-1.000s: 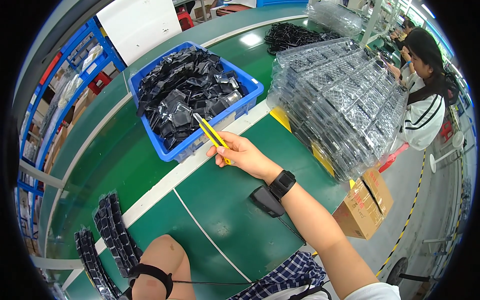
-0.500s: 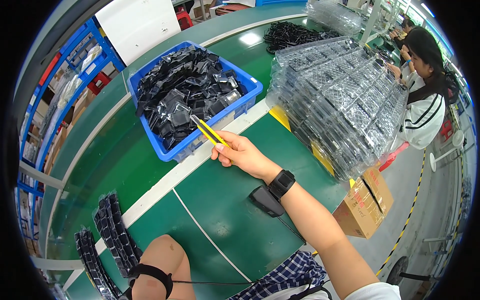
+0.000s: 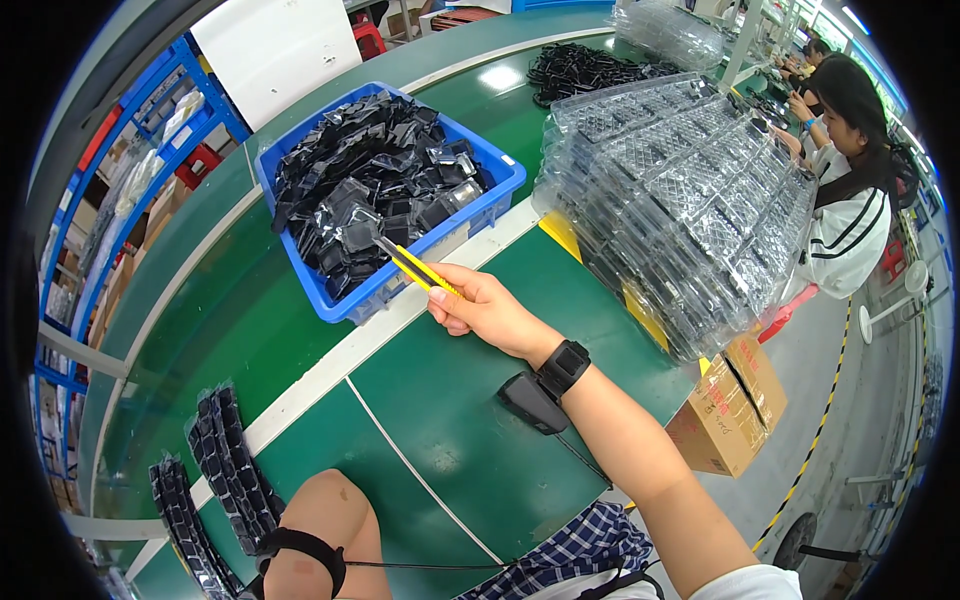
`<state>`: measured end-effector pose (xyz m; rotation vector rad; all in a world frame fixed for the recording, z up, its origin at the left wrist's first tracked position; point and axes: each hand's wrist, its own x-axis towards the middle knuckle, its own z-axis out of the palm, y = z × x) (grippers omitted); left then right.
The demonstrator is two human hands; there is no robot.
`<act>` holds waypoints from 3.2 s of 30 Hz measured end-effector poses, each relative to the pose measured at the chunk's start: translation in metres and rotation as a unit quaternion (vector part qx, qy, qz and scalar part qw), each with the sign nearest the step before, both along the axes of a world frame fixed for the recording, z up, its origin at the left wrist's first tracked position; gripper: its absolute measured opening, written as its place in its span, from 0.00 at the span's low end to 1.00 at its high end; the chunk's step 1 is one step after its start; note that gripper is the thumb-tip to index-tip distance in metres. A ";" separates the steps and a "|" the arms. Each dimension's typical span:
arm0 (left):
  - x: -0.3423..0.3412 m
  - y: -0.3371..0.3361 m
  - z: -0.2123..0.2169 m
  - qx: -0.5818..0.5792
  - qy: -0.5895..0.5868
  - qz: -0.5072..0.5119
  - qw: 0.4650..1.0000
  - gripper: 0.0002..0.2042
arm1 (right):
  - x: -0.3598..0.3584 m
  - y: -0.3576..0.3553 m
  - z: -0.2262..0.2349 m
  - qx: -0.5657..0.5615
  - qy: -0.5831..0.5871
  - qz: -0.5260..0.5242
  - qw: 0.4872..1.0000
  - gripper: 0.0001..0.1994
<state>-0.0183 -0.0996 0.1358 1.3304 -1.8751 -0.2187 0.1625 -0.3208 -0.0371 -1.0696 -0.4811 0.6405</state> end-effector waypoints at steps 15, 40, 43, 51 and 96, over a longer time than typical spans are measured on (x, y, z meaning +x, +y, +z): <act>0.027 0.000 0.025 0.028 -0.005 -0.012 1.000 0.10 | -0.001 0.001 0.001 -0.013 -0.005 -0.002 1.000 0.18; 0.186 -0.033 -0.062 0.114 0.142 0.751 0.635 0.13 | 0.000 0.002 0.003 0.008 0.020 -0.078 0.997 0.17; 0.187 -0.035 -0.064 0.104 0.144 0.755 0.631 0.11 | 0.001 0.001 0.002 0.006 0.014 -0.079 0.997 0.16; 0.188 -0.035 -0.065 0.135 0.134 0.766 0.614 0.10 | 0.001 0.000 0.002 0.008 0.005 -0.076 0.997 0.16; 0.165 0.030 -0.024 -0.068 0.262 0.668 0.694 0.10 | 0.002 -0.001 0.000 0.006 0.009 -0.078 0.997 0.18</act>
